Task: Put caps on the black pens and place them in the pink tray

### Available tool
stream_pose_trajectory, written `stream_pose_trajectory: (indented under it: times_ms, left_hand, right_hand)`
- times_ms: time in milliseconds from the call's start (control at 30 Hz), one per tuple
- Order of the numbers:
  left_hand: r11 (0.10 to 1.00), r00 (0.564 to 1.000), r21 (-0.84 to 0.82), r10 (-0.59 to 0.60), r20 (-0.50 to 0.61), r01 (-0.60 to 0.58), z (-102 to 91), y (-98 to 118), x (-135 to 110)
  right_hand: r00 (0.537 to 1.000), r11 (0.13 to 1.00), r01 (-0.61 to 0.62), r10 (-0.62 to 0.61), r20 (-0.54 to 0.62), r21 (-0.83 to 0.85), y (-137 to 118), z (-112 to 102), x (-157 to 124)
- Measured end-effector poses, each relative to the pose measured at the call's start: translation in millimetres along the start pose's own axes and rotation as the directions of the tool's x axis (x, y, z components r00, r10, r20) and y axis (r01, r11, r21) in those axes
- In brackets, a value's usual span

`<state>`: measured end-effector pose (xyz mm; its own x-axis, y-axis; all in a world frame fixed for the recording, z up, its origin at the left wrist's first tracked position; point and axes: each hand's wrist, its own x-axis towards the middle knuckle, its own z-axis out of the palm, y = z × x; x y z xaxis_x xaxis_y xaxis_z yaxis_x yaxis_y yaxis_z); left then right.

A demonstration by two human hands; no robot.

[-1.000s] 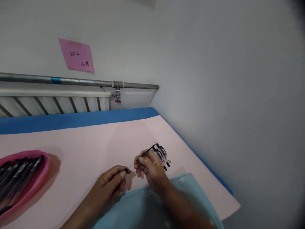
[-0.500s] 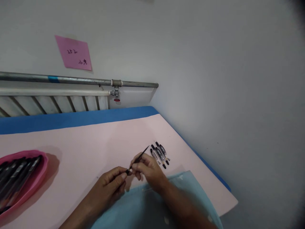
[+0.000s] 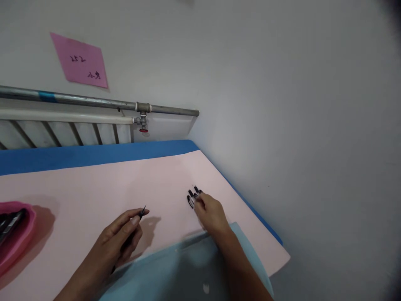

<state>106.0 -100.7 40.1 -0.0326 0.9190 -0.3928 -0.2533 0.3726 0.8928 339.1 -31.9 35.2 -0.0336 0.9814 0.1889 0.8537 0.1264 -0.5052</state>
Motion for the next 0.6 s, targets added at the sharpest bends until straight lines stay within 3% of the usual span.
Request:
stream_pose_trajectory:
  times_ms: [100, 200, 367, 600]
  left_hand:
    - [1.000, 0.999, 0.011, 0.006, -0.050, -0.006, 2.4, 0.5, 0.3]
    - [1.000, 0.998, 0.016, 0.015, -0.066, -0.014, 3.8, 0.5, 0.8]
    - [0.999, 0.999, 0.034, 0.041, -0.008, -0.041, 4.5, 2.1, -0.5]
    - [1.000, 0.994, -0.009, 0.003, 0.107, -0.002, 1.8, -5.5, 5.2]
  right_hand:
    - [0.993, 0.964, 0.014, 0.018, 0.117, -0.265, 2.3, 2.7, -5.4]
    - [0.979, 0.917, 0.018, 0.064, 0.193, -0.399, 1.2, 6.8, -9.3]
    - [0.950, 0.888, 0.032, 0.116, 0.290, -0.460, -1.7, 10.7, -11.2]
    - [0.952, 0.884, 0.122, 0.024, 0.304, -0.452, -6.6, 15.5, -16.9]
